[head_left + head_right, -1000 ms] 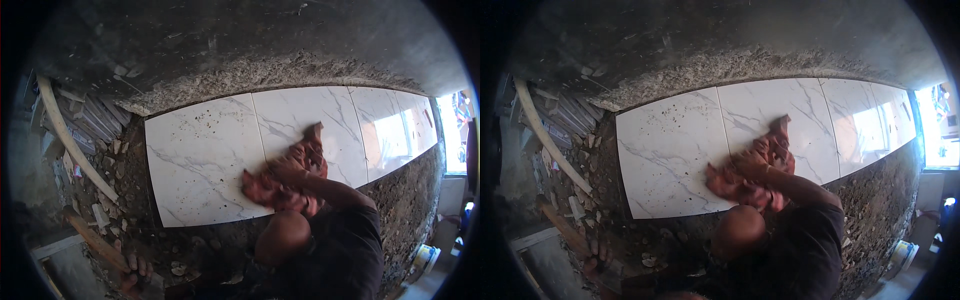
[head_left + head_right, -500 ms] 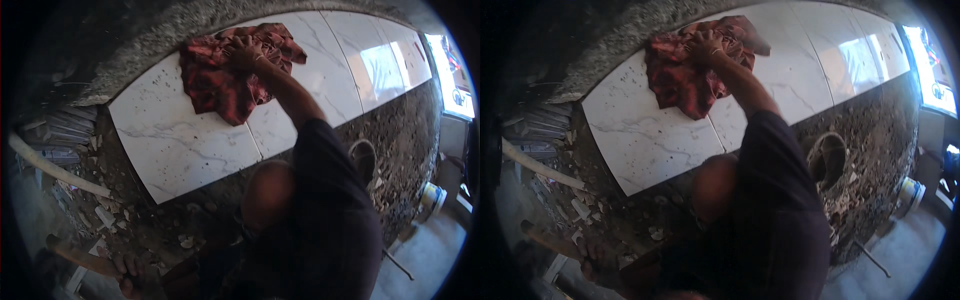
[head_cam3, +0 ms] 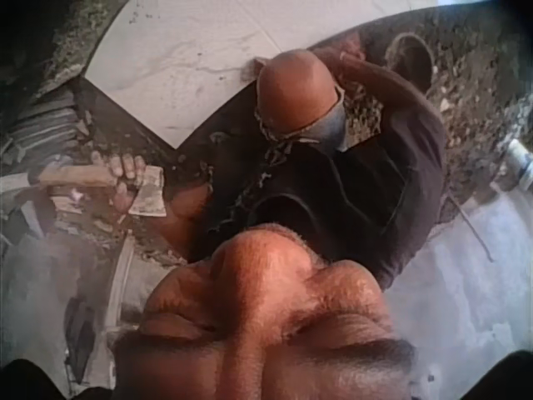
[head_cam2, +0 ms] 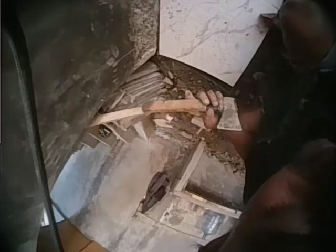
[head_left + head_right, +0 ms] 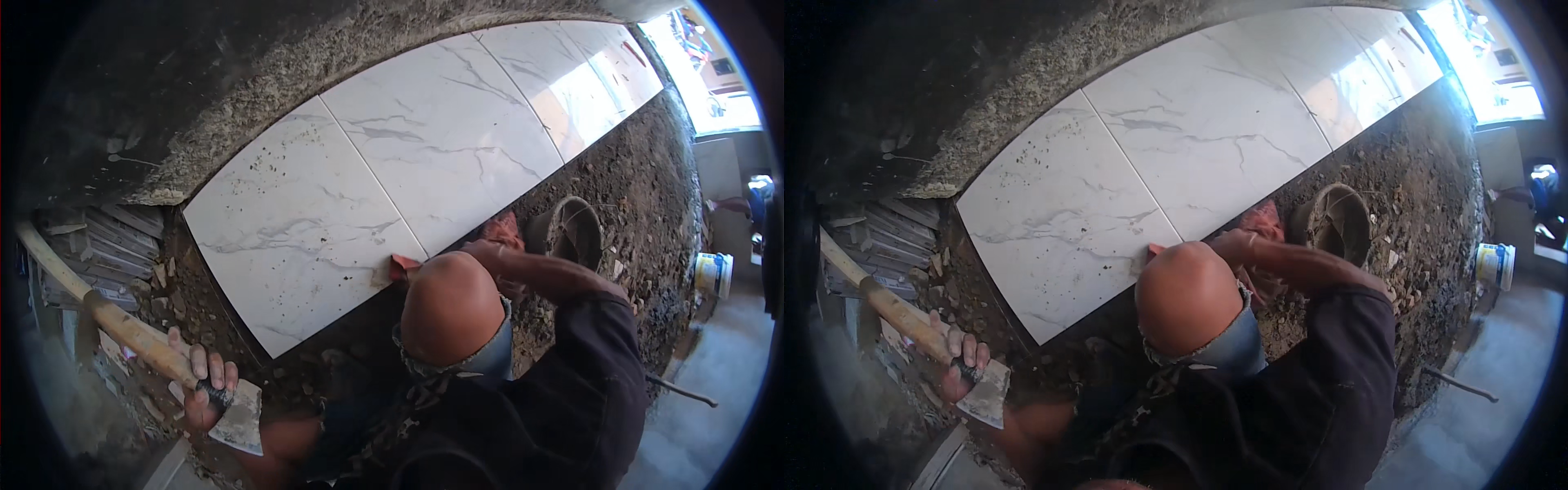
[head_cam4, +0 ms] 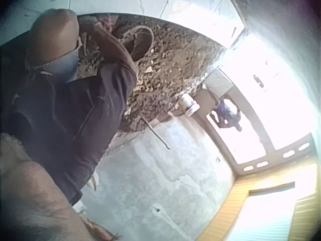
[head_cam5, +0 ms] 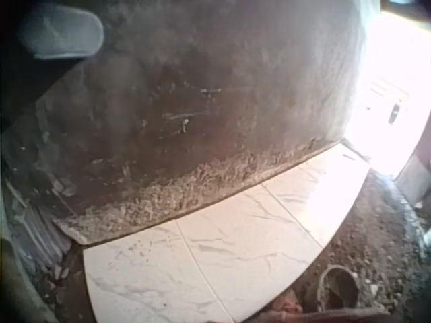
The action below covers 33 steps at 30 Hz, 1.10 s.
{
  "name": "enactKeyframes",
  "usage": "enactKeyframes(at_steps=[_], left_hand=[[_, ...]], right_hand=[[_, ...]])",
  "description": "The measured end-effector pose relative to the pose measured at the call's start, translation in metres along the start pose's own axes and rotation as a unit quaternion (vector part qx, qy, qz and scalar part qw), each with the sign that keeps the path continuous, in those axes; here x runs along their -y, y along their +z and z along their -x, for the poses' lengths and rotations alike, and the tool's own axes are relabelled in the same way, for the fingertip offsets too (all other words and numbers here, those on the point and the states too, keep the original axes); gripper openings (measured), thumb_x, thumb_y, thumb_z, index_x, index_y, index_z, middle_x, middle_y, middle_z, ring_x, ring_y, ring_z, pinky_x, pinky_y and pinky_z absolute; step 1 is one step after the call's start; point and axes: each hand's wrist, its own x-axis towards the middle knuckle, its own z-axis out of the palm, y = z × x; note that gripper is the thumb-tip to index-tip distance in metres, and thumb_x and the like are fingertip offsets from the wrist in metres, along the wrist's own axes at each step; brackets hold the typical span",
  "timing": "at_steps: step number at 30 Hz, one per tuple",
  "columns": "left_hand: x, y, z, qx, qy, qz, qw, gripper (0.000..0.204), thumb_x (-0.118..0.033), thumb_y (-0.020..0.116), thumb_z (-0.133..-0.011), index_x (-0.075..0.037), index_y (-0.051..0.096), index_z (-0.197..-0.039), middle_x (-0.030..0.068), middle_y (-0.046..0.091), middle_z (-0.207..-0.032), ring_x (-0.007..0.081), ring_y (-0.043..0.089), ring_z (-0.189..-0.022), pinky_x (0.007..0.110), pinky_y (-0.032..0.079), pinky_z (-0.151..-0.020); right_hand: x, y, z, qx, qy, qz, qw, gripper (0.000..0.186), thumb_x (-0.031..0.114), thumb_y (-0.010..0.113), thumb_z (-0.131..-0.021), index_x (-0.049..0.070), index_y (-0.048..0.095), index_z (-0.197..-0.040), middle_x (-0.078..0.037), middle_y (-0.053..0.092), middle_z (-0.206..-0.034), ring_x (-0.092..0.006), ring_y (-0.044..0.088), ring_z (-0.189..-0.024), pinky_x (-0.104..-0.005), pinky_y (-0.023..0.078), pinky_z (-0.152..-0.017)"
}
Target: The person spreads mortar onto the back of a tile using a trowel, places the tile onto the floor, and taps it into position using the handle of a tool. The person then cleans the surface of the tiles with a cloth and taps the tile again.
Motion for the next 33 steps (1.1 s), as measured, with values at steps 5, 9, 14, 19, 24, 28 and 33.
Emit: enactKeyframes(at_steps=[5,9,14,19,24,28,33], left_hand=[[0.0,-0.008,0.014,0.026,-0.059,0.069,0.996,0.09,-0.002,0.063,-0.079,-0.014,0.01,-0.151,0.0032,0.047,-0.095,0.0155,0.049,-0.073,0.032,0.045,-0.063],[-0.012,-0.013,0.034,0.013,-0.061,0.044,0.997,0.09,-0.003,0.065,-0.08,-0.016,0.011,-0.15,0.0019,0.048,-0.094,0.0151,0.05,-0.072,0.032,0.045,-0.061],[-0.021,0.003,0.042,0.0,-0.065,0.0,0.998,0.09,-0.004,0.072,-0.079,-0.019,0.016,-0.148,-0.0012,0.048,-0.092,0.0144,0.051,-0.071,0.032,0.045,-0.059],[-0.015,0.002,0.033,0.015,-0.057,-0.005,0.998,0.087,-0.005,0.069,-0.081,-0.015,0.015,-0.149,0.0005,0.048,-0.095,0.0146,0.049,-0.073,0.031,0.043,-0.059],[-0.01,-0.003,0.014,0.01,-0.047,0.041,0.998,0.086,-0.003,0.065,-0.08,-0.013,0.013,-0.147,0.0034,0.048,-0.094,0.0153,0.048,-0.069,0.032,0.044,-0.06],[-0.01,-0.008,0.011,0.038,-0.055,0.044,0.997,0.088,-0.002,0.066,-0.079,-0.014,0.014,-0.149,0.0043,0.049,-0.096,0.0162,0.05,-0.07,0.033,0.044,-0.059],[-0.001,0.0,0.008,0.032,-0.064,0.03,0.997,0.086,-0.001,0.062,-0.08,-0.011,0.013,-0.15,0.0064,0.049,-0.098,0.0169,0.049,-0.07,0.033,0.043,-0.059]], right_hand=[[-0.067,-0.124,-0.054,0.004,0.038,-0.189,0.981,0.04,0.04,0.054,-0.087,0.015,0.06,-0.118,-0.016,0.054,-0.124,-0.0409,0.055,-0.102,-0.0553,0.048,-0.082],[-0.093,-0.179,-0.171,0.034,0.11,-0.237,0.965,0.04,0.043,0.05,-0.091,0.014,0.061,-0.116,-0.019,0.057,-0.123,-0.0449,0.059,-0.095,-0.0572,0.048,-0.084],[-0.062,-0.088,-0.222,-0.245,0.164,0.065,0.953,0.045,0.047,0.052,-0.09,0.024,0.055,-0.128,-0.015,0.04,-0.142,-0.0459,0.042,-0.122,-0.0688,0.04,-0.088],[-0.03,0.002,-0.133,-0.286,0.02,0.167,0.943,0.045,0.038,0.052,-0.087,0.019,0.055,-0.127,-0.016,0.042,-0.137,-0.0405,0.041,-0.126,-0.0652,0.043,-0.087],[0.002,0.025,0.003,-0.092,-0.014,0.037,0.995,0.041,0.036,0.057,-0.086,0.014,0.059,-0.12,-0.018,0.043,-0.134,-0.0397,0.044,-0.119,-0.0553,0.053,-0.075],[-0.038,-0.09,0.008,-0.035,-0.02,-0.181,0.983,0.038,0.035,0.059,-0.086,0.012,0.062,-0.116,-0.014,0.052,-0.12,-0.032,0.051,-0.106,-0.0489,0.052,-0.078],[-0.072,-0.224,-0.065,-0.106,0.018,-0.418,0.902,0.034,0.034,0.06,-0.087,0.01,0.065,-0.11,-0.009,0.062,-0.102,-0.0224,0.06,-0.089,-0.041,0.05,-0.082]])
